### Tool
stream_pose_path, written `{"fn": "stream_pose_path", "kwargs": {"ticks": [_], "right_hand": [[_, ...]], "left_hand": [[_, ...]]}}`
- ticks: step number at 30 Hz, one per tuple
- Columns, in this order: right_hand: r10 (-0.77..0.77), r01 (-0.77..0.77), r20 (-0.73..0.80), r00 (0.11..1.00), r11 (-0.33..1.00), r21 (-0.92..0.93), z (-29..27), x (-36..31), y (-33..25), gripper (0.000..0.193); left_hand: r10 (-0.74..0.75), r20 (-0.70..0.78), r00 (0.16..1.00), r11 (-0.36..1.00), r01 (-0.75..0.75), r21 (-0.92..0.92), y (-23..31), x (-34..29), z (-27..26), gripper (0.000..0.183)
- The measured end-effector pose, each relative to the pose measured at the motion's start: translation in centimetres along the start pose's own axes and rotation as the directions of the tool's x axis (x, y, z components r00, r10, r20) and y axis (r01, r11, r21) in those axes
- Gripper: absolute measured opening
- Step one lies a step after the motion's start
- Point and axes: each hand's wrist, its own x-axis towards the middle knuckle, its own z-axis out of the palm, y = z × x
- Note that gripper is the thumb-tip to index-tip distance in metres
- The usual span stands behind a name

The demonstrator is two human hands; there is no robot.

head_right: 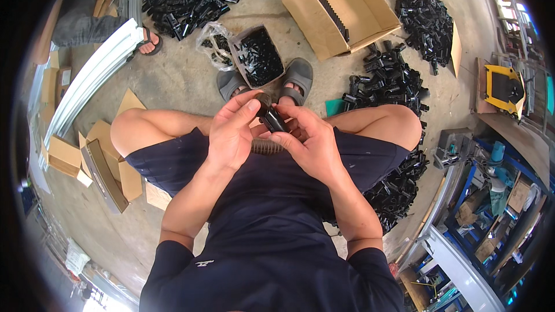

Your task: The person assembles black plastic components by hand, inserting smaller parts into a main housing and securing them.

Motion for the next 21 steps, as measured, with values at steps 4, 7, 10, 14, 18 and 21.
{"fn": "stream_pose_path", "kwargs": {"ticks": [4,7,10,14,18,21], "right_hand": [[0.012,-0.010,-0.033,0.999,0.997,0.078,0.4,0.0,1.0,0.046],[0.026,-0.018,-0.041,0.999,0.981,0.195,0.8,0.1,1.5,0.044],[0.130,-0.129,0.014,0.991,0.956,0.265,0.8,0.4,1.6,0.042],[0.156,-0.145,0.001,0.988,0.914,0.379,0.9,0.4,2.2,0.039],[0.143,-0.119,-0.028,0.989,0.902,0.414,0.8,0.3,2.3,0.038],[0.126,-0.085,-0.064,0.990,0.891,0.447,0.9,0.2,2.2,0.038]], "left_hand": [[0.013,-0.025,1.000,1.000,-0.014,-0.011,-0.1,0.2,-0.1,0.026],[0.034,-0.049,0.998,0.998,-0.036,-0.046,-0.3,0.4,-0.1,0.027],[0.041,-0.045,0.998,0.997,-0.044,-0.062,-0.4,0.4,-0.1,0.026],[-0.008,-0.015,1.000,1.000,0.007,-0.007,-0.2,0.6,-0.6,0.026],[0.052,0.044,0.998,0.995,-0.055,0.082,-0.4,1.1,-1.0,0.029],[0.051,0.058,0.997,0.999,-0.052,0.010,-0.5,0.7,-0.4,0.030]]}}
